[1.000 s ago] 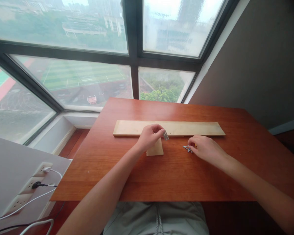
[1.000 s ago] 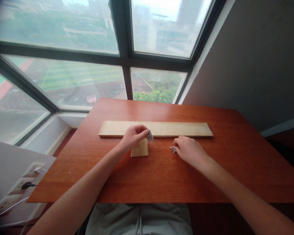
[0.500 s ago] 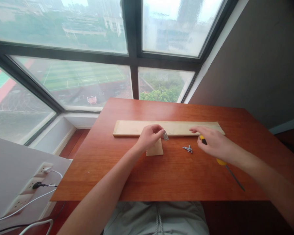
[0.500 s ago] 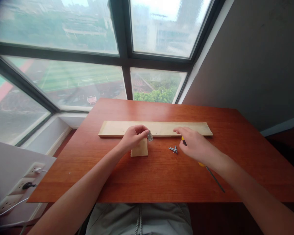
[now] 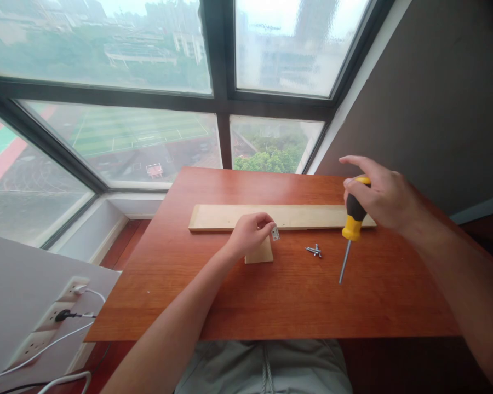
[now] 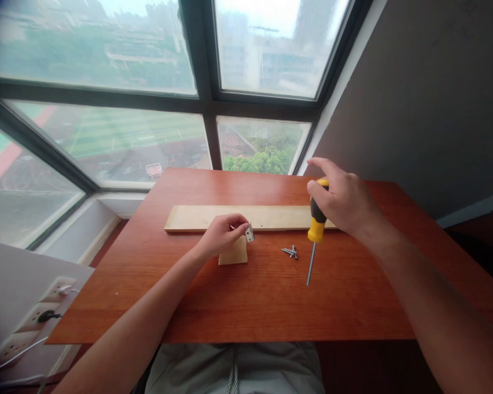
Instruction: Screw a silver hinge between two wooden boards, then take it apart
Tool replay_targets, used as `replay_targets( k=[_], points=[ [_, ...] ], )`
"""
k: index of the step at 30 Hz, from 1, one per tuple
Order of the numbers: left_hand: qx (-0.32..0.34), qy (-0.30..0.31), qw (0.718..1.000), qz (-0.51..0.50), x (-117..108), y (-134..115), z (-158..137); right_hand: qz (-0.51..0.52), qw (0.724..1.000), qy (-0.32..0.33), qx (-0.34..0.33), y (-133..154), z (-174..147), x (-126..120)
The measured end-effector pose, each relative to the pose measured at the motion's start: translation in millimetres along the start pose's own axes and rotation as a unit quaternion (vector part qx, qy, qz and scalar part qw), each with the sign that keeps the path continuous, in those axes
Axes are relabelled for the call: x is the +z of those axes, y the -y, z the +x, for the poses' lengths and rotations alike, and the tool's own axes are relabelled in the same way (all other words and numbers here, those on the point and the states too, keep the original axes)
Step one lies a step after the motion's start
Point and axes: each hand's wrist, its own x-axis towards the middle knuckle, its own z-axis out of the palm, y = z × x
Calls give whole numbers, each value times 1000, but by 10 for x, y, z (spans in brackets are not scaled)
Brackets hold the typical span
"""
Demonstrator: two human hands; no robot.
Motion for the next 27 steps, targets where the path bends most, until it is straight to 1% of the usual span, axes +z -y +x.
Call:
replay_targets(
  k=[1, 2, 3, 4, 5, 8, 10, 11, 12, 13, 16, 19, 20, 21, 23, 25, 27],
  points=[
    [2, -2, 1000, 5, 4, -4, -7, 16, 1000, -7, 24, -40, 38, 31],
    [3, -1, 1000, 8, 8, -10, -15, 69, 996, -7, 48, -94, 74, 73],
    [4, 2, 1000, 8, 13, -17, -24, 141, 987, -13, 79, -160, 107, 125],
    [5, 5, 1000, 9, 20, -25, -34, 223, 966, -7, 129, -237, 131, 185],
    [6, 10, 1000, 13, 29, -31, -44, 301, 938, -6, 170, -319, 146, 252],
    [12, 28, 997, 64, 76, -33, -71, 368, 908, 5, 198, -544, 108, 471],
    [14, 46, 993, 111, 121, -24, -89, 477, 843, 59, 240, -637, 15, 608],
    [15, 55, 989, 139, 144, -19, -97, 512, 817, 95, 247, -664, -45, 667],
    [15, 61, 983, 171, 165, -16, -106, 533, 800, 123, 246, -679, -109, 719],
    [17, 63, 976, 207, 183, -16, -115, 541, 792, 142, 245, -685, -174, 764],
    [33, 58, 952, 297, 198, -41, -135, 551, 779, 174, 244, -674, -352, 856],
    [43, 26, 944, 327, 142, -75, -133, 583, 752, 196, 235, -656, -495, 906],
    [46, 8, 942, 333, 109, -78, -127, 585, 753, 192, 231, -651, -540, 917],
    [51, -10, 939, 340, 72, -73, -119, 575, 766, 183, 222, -648, -585, 927],
    [65, -35, 929, 363, -3, -35, -100, 536, 804, 156, 206, -653, -681, 944],
    [65, -46, 919, 387, -69, 33, -81, 511, 826, 127, 201, -679, -779, 959],
    [43, -41, 912, 405, -117, 110, -64, 499, 837, 98, 204, -732, -869, 975]
  ],
)
